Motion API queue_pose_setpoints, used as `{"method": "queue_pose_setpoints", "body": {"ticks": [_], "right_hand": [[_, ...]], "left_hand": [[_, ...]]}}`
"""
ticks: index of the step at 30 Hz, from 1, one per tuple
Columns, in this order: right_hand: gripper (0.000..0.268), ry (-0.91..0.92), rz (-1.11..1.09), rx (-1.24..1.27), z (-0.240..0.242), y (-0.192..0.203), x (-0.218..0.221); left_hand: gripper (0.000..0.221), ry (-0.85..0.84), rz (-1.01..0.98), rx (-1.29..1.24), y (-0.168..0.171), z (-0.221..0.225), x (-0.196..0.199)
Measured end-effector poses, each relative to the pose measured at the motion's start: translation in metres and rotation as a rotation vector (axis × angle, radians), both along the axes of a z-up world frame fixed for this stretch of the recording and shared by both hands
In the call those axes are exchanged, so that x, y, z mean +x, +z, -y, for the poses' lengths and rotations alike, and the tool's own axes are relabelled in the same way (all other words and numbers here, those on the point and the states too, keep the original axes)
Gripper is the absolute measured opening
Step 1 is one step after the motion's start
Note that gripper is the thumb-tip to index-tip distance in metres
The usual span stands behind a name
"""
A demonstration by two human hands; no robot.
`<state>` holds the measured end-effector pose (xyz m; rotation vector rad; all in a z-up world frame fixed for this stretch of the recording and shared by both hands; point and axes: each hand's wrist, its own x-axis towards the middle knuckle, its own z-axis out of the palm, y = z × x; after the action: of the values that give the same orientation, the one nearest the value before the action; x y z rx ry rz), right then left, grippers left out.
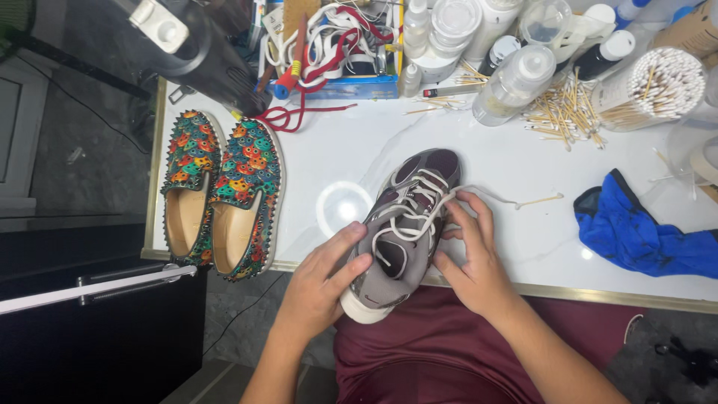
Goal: The person cleans the soles of sneakers using cotton swabs dipped in a liquid. The person applies the liquid to the grooves of the soles with the swabs to remove dirt, working on a maroon sneaker first and then switching to a white and silver sneaker.
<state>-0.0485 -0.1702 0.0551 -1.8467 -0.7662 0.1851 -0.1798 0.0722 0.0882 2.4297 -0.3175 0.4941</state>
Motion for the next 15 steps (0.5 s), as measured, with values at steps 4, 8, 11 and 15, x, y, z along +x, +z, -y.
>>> {"method": "queue_pose_setpoints", "body": {"ticks": [4, 8, 11, 15], "right_hand": [[0.076, -0.005, 0.049, -0.077, -0.011, -0.011, -0.005], [0.073, 0.029, 0.129, -0.085, -0.019, -0.014, -0.008], [0.070, 0.105, 0.196, 0.091, -0.028, -0.014, -0.006], [0.066, 0.188, 0.225, 0.314, -0.032, -0.016, 0.017]], "left_hand": [[0.100, 0.040, -0.078, -0.131, -0.024, 0.008, -0.025], [0.133, 0.166, 0.055, -0.374, -0.046, 0.048, -0.038], [0.111, 0.497, 0.032, -0.687, -0.076, 0.071, -0.024], [0.109, 0.574, 0.227, -0.955, -0.077, 0.063, -0.018]]}}
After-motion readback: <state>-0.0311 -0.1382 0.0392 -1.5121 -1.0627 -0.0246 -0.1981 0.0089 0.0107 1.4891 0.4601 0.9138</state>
